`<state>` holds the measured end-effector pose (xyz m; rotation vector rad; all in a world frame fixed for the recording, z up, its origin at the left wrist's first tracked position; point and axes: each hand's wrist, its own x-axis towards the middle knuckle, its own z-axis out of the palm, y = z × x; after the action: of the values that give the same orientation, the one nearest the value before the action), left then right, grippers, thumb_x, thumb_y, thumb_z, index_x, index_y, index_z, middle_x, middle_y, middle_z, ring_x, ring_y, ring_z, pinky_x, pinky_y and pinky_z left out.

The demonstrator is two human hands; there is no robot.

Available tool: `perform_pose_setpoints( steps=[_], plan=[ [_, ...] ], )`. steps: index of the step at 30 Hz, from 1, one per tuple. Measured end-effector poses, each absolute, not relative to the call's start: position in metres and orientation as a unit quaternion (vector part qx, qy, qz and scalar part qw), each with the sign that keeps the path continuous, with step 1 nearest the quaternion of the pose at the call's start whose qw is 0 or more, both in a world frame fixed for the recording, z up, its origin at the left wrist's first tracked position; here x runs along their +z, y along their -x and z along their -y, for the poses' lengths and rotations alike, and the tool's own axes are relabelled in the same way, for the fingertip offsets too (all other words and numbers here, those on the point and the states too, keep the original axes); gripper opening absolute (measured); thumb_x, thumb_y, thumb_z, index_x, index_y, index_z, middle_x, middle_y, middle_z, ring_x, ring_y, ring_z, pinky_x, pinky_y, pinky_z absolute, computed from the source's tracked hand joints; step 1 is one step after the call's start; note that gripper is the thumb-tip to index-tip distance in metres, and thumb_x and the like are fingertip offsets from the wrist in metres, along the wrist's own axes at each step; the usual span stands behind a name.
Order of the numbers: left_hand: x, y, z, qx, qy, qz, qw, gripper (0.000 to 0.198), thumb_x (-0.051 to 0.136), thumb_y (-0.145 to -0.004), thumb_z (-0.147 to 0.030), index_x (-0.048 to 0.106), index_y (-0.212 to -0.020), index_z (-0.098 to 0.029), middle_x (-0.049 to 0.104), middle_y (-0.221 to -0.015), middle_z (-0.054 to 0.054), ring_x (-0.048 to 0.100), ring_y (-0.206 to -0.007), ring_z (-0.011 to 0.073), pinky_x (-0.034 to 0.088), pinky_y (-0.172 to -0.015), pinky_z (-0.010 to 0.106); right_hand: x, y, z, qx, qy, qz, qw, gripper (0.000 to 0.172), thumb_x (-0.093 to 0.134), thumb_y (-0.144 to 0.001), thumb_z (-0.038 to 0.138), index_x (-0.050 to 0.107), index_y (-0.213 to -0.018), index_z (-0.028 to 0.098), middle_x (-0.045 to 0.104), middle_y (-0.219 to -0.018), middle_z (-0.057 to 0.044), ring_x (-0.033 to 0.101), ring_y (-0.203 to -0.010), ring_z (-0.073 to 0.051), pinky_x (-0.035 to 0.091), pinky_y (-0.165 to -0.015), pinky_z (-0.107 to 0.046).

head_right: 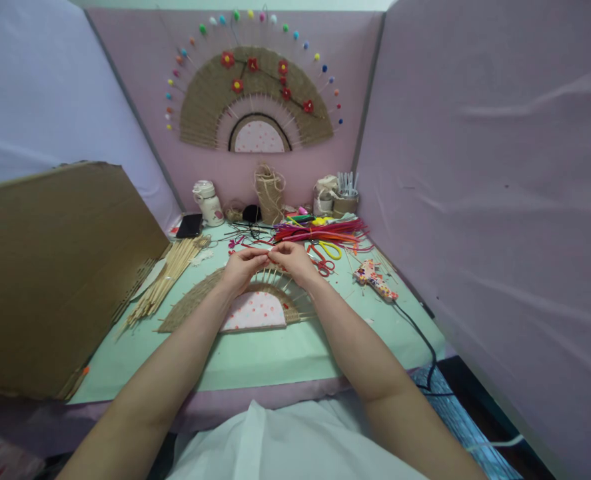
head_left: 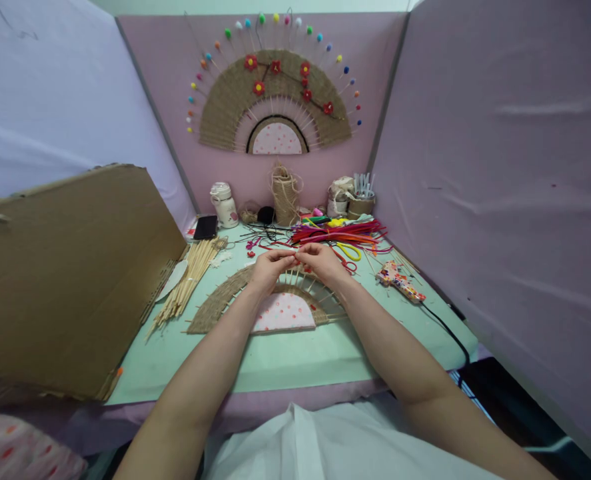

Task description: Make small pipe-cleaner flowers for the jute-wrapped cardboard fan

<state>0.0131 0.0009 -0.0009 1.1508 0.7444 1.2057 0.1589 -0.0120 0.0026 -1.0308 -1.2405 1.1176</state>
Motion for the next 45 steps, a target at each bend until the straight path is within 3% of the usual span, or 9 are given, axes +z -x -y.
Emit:
perform_pose_setpoints(
  steps=[5, 10, 15, 28, 36, 41, 45],
  plan=[
    [0.001, -0.013, -0.001, 0.513, -0.503, -0.312, 0.622, 0.029, 0.080, -0.056, -0.028, 0.071, -0.079, -0.013, 0.070, -0.076, 0.005, 0.065, -0.071, 0.0152, 0.050, -0.081, 0.035, 0.006, -0.156, 0.014, 0.459, 0.450, 0.524, 0.559, 0.021, 0.070, -0.059, 0.033, 0.060, -0.070, 0.018, 0.058, -0.060, 0.004, 0.047, -0.052, -0.008, 0.038, -0.051, -0.021],
    [0.005, -0.010, -0.001, 0.525, -0.460, -0.319, 0.641, 0.027, 0.081, -0.056, -0.026, 0.069, -0.077, -0.014, 0.068, -0.072, 0.002, 0.062, -0.067, 0.0108, 0.050, -0.078, 0.030, 0.006, -0.159, 0.013, 0.478, 0.402, 0.538, 0.565, 0.027, 0.071, -0.062, 0.037, 0.063, -0.078, 0.018, 0.064, -0.072, 0.000, 0.055, -0.063, -0.011, 0.043, -0.061, -0.024],
    [0.007, -0.008, -0.002, 0.536, -0.445, -0.315, 0.644, 0.029, 0.079, -0.059, -0.028, 0.068, -0.083, -0.015, 0.069, -0.076, 0.004, 0.063, -0.071, 0.0116, 0.052, -0.076, 0.029, 0.011, -0.162, 0.016, 0.446, 0.412, 0.552, 0.571, 0.024, 0.071, -0.063, 0.036, 0.067, -0.079, 0.018, 0.067, -0.079, -0.002, 0.058, -0.072, -0.013, 0.045, -0.072, -0.027],
    [0.003, -0.012, -0.002, 0.558, -0.455, -0.288, 0.632, 0.027, 0.080, -0.056, -0.025, 0.068, -0.078, -0.014, 0.068, -0.077, 0.002, 0.064, -0.075, 0.0117, 0.049, -0.086, 0.032, 0.012, -0.157, 0.018, 0.340, 0.450, 0.612, 0.554, 0.020, 0.063, -0.072, 0.036, 0.064, -0.076, 0.017, 0.063, -0.076, -0.001, 0.054, -0.070, -0.013, 0.042, -0.067, -0.025],
    [0.000, -0.013, -0.003, 0.565, -0.439, -0.281, 0.639, 0.025, 0.081, -0.055, -0.022, 0.067, -0.074, -0.013, 0.068, -0.073, 0.001, 0.063, -0.071, 0.0097, 0.050, -0.077, 0.025, 0.013, -0.156, 0.020, 0.315, 0.438, 0.656, 0.528, 0.018, 0.058, -0.075, 0.034, 0.061, -0.078, 0.017, 0.059, -0.074, 0.001, 0.050, -0.069, -0.012, 0.039, -0.065, -0.025],
    [0.004, -0.013, 0.000, 0.548, -0.431, -0.294, 0.654, 0.030, 0.078, -0.061, -0.025, 0.066, -0.086, -0.014, 0.069, -0.081, 0.004, 0.065, -0.073, 0.0123, 0.051, -0.072, 0.025, 0.009, -0.158, 0.015, 0.297, 0.455, 0.620, 0.565, 0.016, 0.055, -0.076, 0.032, 0.059, -0.077, 0.016, 0.059, -0.075, -0.001, 0.051, -0.068, -0.013, 0.040, -0.065, -0.026],
    [0.007, -0.011, 0.000, 0.515, -0.419, -0.310, 0.680, 0.030, 0.075, -0.066, -0.030, 0.065, -0.089, -0.013, 0.069, -0.078, 0.006, 0.065, -0.070, 0.0119, 0.051, -0.071, 0.026, 0.005, -0.158, 0.013, 0.263, 0.467, 0.646, 0.544, 0.014, 0.053, -0.077, 0.030, 0.059, -0.077, 0.017, 0.059, -0.075, -0.001, 0.050, -0.069, -0.013, 0.039, -0.065, -0.026]
  ],
)
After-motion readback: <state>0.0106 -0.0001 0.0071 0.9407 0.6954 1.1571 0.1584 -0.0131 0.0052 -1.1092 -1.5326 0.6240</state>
